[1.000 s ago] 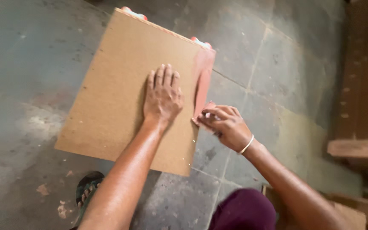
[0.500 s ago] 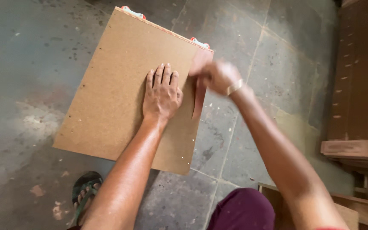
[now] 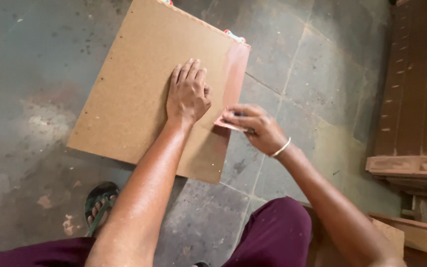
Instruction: The person applies pink putty to the edges and corners of a wooden board using a small scraper. They repeatedly scoop putty from a container on the floor and spread it along the board's perimeter, then place the board into a wooden box.
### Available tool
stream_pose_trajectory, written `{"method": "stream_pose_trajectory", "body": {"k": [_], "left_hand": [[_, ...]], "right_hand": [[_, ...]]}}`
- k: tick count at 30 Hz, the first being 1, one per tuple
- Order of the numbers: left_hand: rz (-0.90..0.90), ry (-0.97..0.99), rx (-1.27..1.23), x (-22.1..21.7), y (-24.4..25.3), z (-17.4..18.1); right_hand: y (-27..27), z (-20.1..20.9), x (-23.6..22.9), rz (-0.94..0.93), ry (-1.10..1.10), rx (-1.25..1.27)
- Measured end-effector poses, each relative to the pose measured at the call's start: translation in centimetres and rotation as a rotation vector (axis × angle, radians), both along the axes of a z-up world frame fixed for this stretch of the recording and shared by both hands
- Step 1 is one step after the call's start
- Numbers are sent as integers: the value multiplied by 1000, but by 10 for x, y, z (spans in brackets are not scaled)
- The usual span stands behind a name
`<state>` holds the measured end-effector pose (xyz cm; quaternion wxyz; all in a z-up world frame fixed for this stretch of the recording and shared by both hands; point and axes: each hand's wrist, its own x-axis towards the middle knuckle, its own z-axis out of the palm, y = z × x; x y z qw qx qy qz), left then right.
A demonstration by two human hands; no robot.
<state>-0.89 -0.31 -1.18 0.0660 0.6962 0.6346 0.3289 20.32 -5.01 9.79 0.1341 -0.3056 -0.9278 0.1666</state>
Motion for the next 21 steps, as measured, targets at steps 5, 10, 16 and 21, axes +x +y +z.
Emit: {"method": "stream_pose_trajectory", "body": {"k": [5,10,16,21], "left_hand": [[-23,-108,88,-1,5,-7],[-19,-94,82,1,-1,-6],[-12,-84,48,1,2,3],[-20,-103,50,-3,-4,0]], "right_hand": [[-92,-26,11,-51,-48,-19],[-89,-6,14,125,-487,322],[25,5,-16,-155,-311,271],[-63,-1,-31,-163,-454,-6]]}}
